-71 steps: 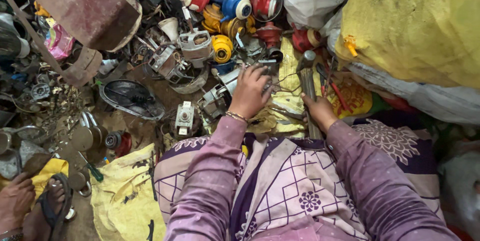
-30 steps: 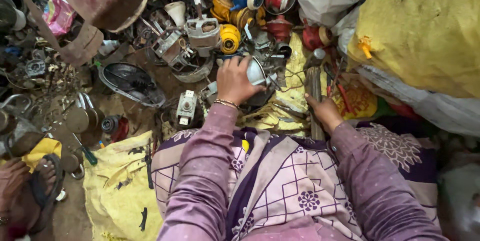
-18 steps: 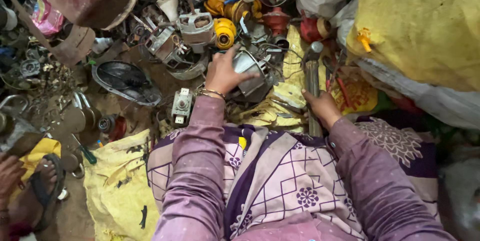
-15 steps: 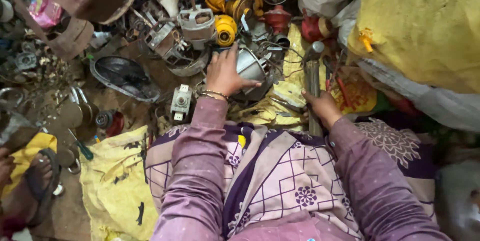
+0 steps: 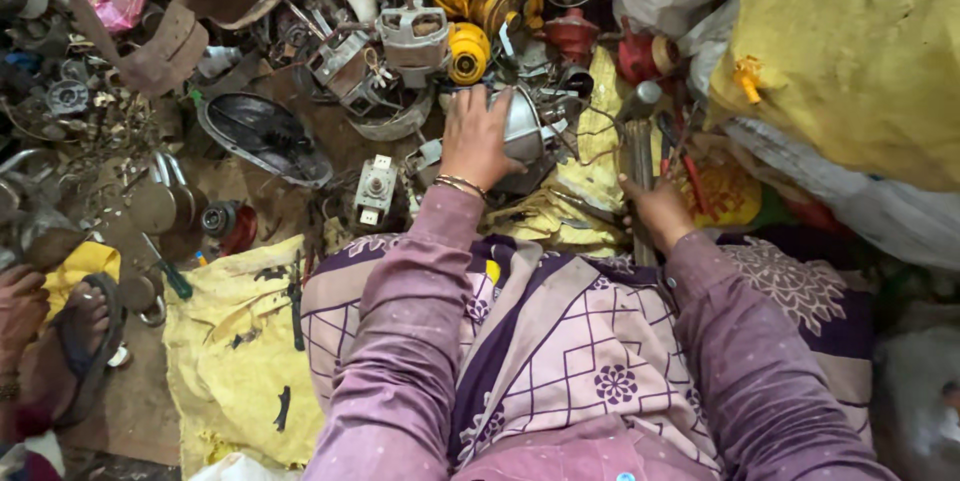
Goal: The person sits on the floor and uses a hammer and screwdriver to disassemble and adjust a small electric motor. They repeatedly strike the motor housing and pry internal components while surrounded by other motor parts and tools.
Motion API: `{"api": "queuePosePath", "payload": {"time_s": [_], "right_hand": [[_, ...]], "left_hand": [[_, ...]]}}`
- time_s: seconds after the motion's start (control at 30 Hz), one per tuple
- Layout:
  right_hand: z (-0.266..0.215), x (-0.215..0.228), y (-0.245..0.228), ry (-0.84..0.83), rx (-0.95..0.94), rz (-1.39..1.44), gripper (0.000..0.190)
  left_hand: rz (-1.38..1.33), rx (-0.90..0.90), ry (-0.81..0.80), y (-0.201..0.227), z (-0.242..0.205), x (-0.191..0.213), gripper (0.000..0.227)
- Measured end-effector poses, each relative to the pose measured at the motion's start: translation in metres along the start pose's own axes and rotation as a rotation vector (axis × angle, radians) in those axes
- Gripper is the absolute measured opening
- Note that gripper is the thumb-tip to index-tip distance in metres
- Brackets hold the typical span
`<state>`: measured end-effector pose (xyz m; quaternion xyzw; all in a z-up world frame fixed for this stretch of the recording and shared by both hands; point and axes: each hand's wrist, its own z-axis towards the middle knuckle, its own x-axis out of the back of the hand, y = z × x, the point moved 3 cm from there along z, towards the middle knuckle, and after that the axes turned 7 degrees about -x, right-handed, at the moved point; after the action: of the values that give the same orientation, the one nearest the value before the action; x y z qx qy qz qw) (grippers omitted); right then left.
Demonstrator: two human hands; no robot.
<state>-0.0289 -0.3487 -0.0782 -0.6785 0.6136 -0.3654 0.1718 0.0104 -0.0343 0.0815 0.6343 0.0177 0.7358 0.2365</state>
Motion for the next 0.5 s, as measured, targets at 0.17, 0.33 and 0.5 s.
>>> {"api": "queuePosePath", "payload": {"time_s": [0.17, 0.33, 0.5], "right_hand": [[-0.011, 0.0, -0.009, 0.105, 0.045, -0.049, 0.049], [-0.067, 0.015, -0.055, 0.164, 0.255, -0.193, 0.043], [-0.179, 0.049, -0.112, 0.04, 0.623, 0.143, 0.042]], "left_hand": [[-0.256, 0.083, 0.105, -0.028, 0.003, -0.004, 0.134], [-0.407, 0.023, 0.135, -0.047, 0.001, -0.025, 0.137], [-0.327, 0.121, 0.054, -0.052, -0.001, -0.037, 0.112]]}}
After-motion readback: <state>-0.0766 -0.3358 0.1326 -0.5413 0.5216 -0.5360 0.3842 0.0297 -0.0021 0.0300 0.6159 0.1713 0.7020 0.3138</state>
